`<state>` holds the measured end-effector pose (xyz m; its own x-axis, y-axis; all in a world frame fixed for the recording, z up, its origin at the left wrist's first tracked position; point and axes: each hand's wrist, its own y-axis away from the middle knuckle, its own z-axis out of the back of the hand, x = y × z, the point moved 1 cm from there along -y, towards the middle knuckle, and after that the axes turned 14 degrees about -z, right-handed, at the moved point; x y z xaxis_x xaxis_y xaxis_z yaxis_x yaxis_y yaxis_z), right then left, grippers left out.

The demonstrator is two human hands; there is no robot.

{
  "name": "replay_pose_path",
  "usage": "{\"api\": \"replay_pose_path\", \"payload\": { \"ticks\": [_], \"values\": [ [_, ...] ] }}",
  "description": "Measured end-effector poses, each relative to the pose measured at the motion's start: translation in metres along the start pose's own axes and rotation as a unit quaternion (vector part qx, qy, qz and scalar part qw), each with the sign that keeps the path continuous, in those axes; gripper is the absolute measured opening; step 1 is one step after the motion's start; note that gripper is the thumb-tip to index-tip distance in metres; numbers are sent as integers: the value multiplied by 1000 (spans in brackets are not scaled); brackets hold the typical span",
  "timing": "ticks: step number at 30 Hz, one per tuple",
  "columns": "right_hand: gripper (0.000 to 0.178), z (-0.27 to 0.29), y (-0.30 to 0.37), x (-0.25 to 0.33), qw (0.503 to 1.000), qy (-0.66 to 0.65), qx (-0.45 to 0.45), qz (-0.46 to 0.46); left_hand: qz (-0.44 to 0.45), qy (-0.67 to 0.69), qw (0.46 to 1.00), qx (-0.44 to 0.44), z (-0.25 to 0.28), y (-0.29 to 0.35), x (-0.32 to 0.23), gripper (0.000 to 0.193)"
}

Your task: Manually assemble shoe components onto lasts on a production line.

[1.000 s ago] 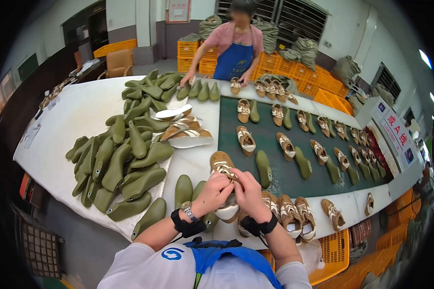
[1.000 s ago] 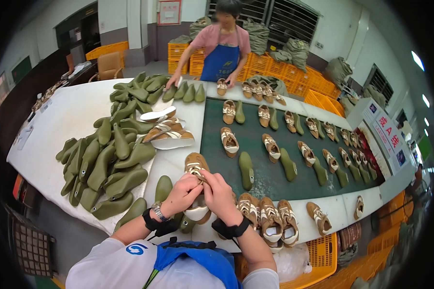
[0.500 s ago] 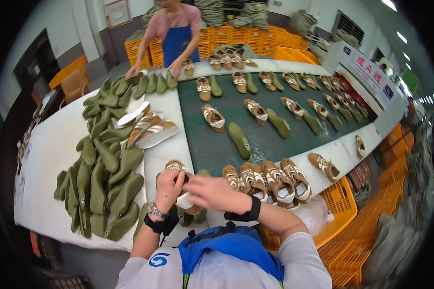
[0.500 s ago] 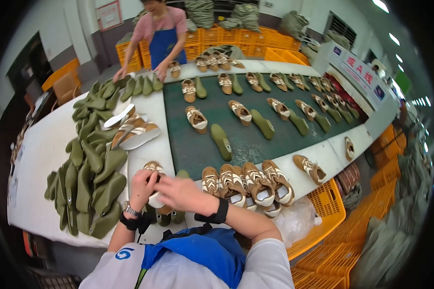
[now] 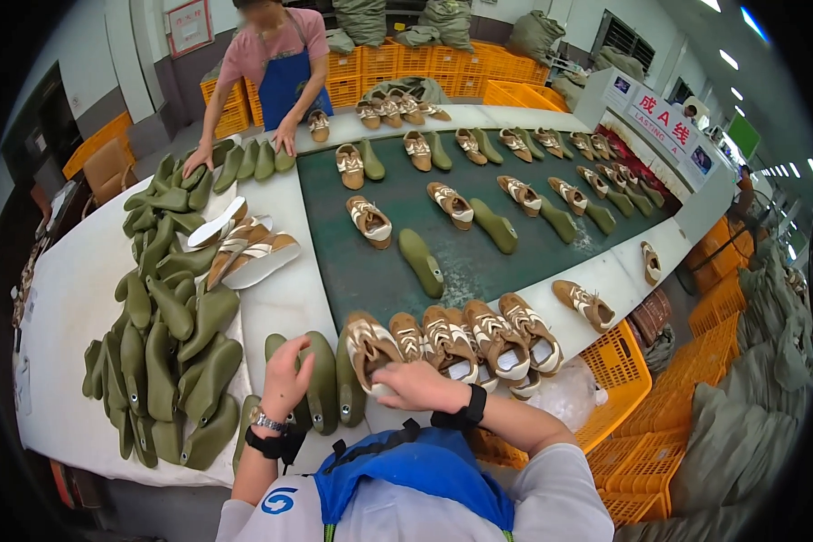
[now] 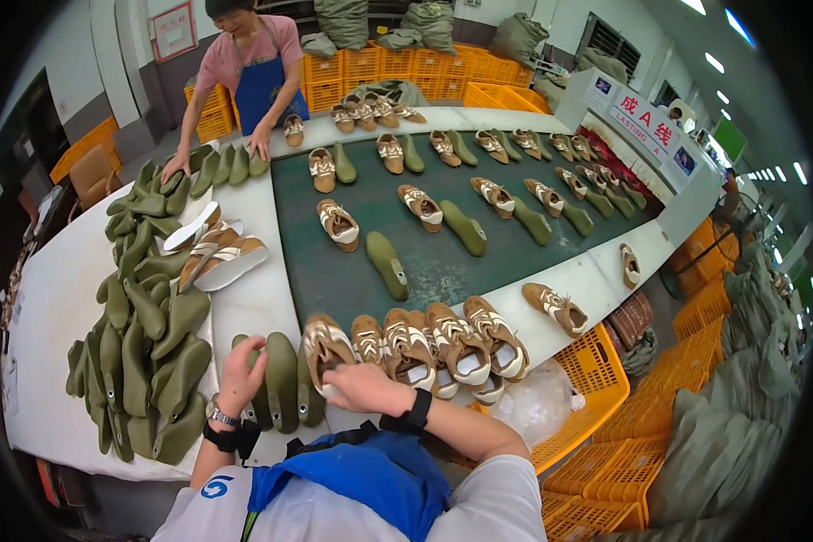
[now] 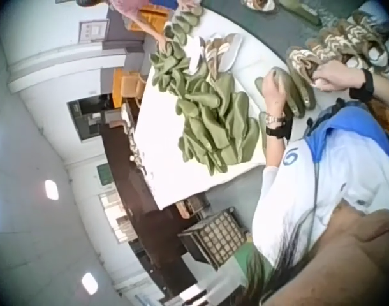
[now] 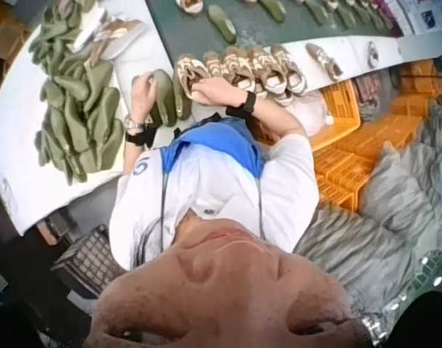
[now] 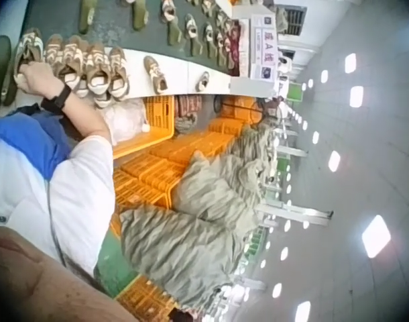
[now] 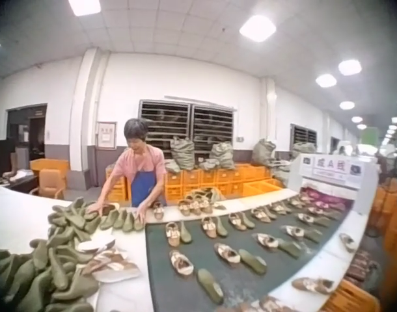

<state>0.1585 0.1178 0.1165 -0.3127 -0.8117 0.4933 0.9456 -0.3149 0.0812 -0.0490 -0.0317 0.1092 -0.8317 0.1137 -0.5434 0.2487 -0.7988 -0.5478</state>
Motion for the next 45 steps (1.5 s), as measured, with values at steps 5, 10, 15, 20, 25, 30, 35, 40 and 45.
{"api": "replay_pose_path", "payload": {
  "ticks": [5,10,15,20,25,30,35,40,45],
  "values": [
    [30,-3,17,-3,995,10,88,-38,14,-173,980,103,-28,80,60,48],
    [32,15,25,-9,995,-74,6,-72,69,-161,981,78,-47,85,56,26],
    [31,55,44,-28,976,-78,-146,-146,67,-149,985,54,-44,84,55,18],
    [29,98,85,-71,917,39,-250,-308,61,-156,984,57,-45,81,59,17],
    [28,109,118,-83,916,29,-232,-325,57,-164,983,66,-48,76,57,16],
    [27,60,111,-98,947,53,-119,-295,60,-170,983,42,-46,76,56,14],
    [24,86,92,-62,960,75,-57,-265,65,-160,985,22,-43,80,47,14],
    [23,141,-13,-8,980,145,0,-138,85,-146,985,21,-40,86,51,17],
    [15,127,-209,-16,991,107,17,79,89,-135,986,30,-37,67,48,18]
  ]
}}
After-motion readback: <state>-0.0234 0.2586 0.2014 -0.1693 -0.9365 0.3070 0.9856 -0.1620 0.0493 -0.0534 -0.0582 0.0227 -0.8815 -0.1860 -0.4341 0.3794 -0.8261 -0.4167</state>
